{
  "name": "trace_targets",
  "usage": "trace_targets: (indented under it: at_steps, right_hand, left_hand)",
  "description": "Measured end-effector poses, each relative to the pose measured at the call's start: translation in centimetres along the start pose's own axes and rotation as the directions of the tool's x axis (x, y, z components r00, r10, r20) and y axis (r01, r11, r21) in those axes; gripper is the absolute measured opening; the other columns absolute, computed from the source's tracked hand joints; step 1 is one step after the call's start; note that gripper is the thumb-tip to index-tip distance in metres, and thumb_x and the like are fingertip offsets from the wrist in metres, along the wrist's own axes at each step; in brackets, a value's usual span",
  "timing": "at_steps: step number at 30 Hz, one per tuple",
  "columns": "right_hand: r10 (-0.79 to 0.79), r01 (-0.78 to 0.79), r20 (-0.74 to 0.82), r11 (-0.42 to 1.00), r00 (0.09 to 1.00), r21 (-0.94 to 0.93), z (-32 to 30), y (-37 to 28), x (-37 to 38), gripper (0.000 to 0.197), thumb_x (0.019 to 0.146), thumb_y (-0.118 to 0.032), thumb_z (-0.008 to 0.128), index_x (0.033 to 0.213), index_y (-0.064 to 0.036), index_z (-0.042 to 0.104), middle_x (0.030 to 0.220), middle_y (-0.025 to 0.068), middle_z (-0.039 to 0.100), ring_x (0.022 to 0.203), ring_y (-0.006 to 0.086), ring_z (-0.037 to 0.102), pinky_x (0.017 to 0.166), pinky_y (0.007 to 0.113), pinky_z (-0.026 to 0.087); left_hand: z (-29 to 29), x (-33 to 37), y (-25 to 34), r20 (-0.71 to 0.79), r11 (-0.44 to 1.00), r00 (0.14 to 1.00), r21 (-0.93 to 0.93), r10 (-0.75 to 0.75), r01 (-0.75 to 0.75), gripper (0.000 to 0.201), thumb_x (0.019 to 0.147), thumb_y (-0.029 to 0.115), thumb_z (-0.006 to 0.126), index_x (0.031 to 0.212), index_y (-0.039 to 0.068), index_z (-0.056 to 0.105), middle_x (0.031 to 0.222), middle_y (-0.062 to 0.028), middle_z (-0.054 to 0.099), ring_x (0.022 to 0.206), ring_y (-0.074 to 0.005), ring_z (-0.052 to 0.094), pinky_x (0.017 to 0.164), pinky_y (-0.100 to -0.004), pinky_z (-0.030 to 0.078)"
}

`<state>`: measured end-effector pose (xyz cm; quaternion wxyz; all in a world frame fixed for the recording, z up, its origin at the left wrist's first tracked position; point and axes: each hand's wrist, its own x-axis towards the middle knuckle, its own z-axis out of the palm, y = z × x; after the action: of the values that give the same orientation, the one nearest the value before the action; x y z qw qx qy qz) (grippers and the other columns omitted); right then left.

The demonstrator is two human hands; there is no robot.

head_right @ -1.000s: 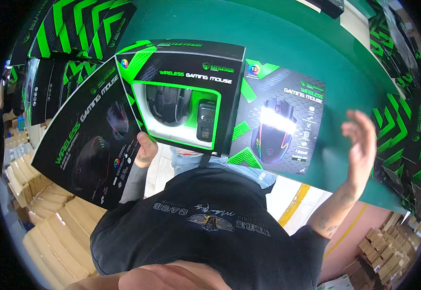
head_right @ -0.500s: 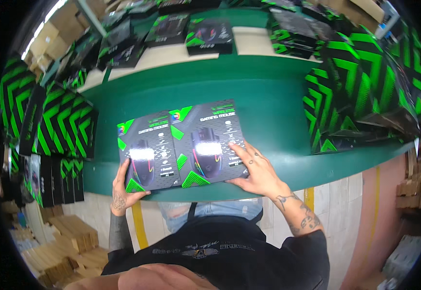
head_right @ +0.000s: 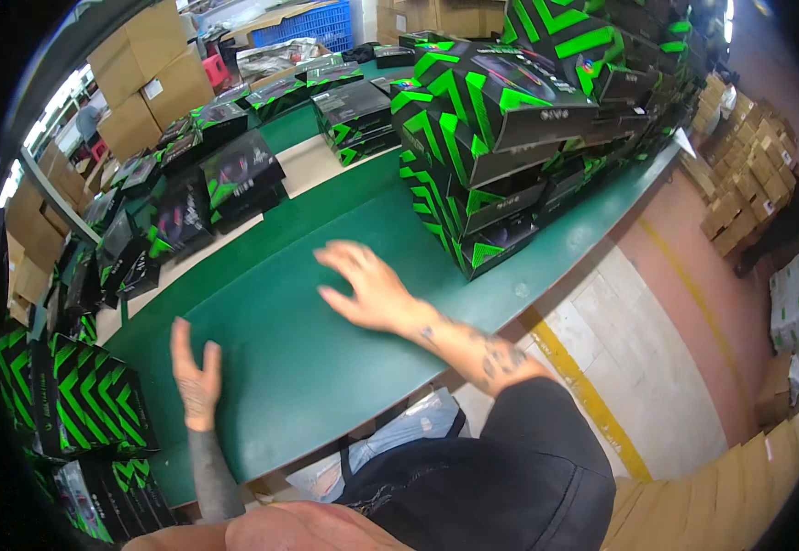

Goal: Inspecting and arranging wireless gaming mouse boxes on an assembly line.

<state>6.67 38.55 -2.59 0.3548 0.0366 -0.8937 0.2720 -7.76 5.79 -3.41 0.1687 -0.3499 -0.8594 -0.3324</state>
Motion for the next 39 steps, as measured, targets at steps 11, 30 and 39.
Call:
trace_targets:
  at_steps: [11, 30, 39]
  right_hand:
    - [-0.398, -0.012, -0.463, 0.748, 0.792, -0.664, -17.3, -2.2, 2.5, 0.067, 0.064, -0.017, 0.080, 0.123, -0.0054, 0.048, 0.127, 0.0170, 0.046, 0.122, 0.0348, 0.042, 0.101, 0.043, 0.037]
    - [-0.684, 0.592, -0.065, 0.671, 0.727, -0.446, -10.2, -7.0, -1.6, 0.036, 0.077, -0.023, 0.068, 0.106, -0.0404, 0.057, 0.102, -0.0056, 0.051, 0.092, 0.0141, 0.050, 0.090, 0.036, 0.037]
    - [-0.470, 0.432, 0.167, 0.875, 0.867, 0.220, 1.2, -7.8, -2.0, 0.034, 0.072, -0.026, 0.073, 0.102, -0.0137, 0.065, 0.110, 0.0097, 0.058, 0.105, 0.0252, 0.055, 0.097, 0.040, 0.039]
  left_hand:
    - [2.2, 0.2, -0.2, 0.405, 0.988, 0.911, 0.153, -0.081, 0.020, 0.053, 0.089, 0.028, 0.056, 0.133, 0.003, 0.043, 0.145, -0.0170, 0.033, 0.136, -0.0341, 0.028, 0.112, -0.0446, 0.021]
    - [0.9, -0.1, 6.1, 0.426, 0.337, 0.904, -0.858, 0.043, 0.388, 0.106, 0.072, 0.054, 0.072, 0.149, 0.013, 0.011, 0.145, -0.0170, 0.032, 0.129, -0.0317, 0.040, 0.100, -0.0469, 0.039]
    - [2.1, 1.4, 3.7, 0.263, 0.050, 0.786, -0.936, -0.560, 0.349, 0.047, 0.077, 0.005, 0.066, 0.120, 0.008, 0.047, 0.108, -0.0073, 0.055, 0.101, -0.0171, 0.053, 0.088, -0.0308, 0.043]
